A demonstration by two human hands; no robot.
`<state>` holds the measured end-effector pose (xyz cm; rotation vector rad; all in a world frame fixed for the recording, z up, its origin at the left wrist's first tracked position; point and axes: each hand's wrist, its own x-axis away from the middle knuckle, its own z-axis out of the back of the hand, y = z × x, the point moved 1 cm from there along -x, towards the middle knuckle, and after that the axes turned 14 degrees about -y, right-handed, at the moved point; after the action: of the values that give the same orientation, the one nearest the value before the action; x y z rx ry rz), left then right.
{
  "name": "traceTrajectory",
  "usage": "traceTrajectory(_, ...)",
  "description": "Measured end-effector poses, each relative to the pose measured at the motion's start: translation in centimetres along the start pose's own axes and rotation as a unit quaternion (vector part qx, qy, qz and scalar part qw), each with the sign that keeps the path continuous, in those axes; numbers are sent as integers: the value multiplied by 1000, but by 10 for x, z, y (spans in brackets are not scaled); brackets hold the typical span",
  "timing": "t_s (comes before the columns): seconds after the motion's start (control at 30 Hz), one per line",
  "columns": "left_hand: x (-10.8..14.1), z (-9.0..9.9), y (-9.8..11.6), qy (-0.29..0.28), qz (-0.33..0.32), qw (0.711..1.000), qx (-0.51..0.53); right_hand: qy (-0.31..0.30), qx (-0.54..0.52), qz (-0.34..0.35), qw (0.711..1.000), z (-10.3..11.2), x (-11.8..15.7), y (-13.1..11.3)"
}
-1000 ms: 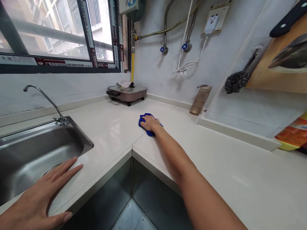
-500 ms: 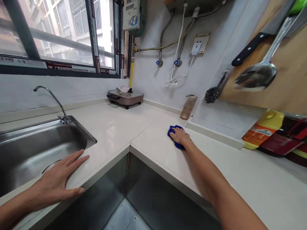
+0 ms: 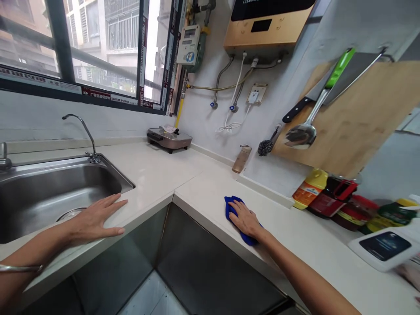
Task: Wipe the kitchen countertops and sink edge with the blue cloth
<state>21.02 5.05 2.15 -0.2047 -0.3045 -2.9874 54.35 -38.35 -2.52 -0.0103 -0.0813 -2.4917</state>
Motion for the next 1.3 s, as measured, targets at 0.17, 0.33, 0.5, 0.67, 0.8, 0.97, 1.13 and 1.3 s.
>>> traceTrajectory(0.17, 3, 1, 2, -27, 9, 999, -19, 4, -9, 82, 997, -1, 40, -4)
traceTrajectory(0.33, -3, -6, 0, -9, 54, 997, -58, 26, -6, 111, 993, 0, 71, -17)
traceTrajectory(0.5, -9, -15, -4, -14, 59, 997, -38, 47, 52, 180, 981, -1, 97, -42)
traceTrajectory(0.67, -9, -14, 1, 0, 59, 998, -31, 68, 138, 213, 965, -7, 88, -76)
traceTrajectory(0.8, -8, -12, 3, -13, 66, 997, -25, 56, 162, 215, 961, -1, 52, -112)
traceTrajectory(0.97, -9, -15, 1, -9, 69, 997, -32, 25, 162, 226, 960, 19, -3, -167)
traceTrajectory(1.13, -7, -14, 2, -17, 61, 998, -20, -5, 105, 241, 965, 36, -52, -206)
traceTrajectory(1.3, -6, -11, 5, -20, 59, 998, 7, -43, 9, 285, 957, 45, -102, -203)
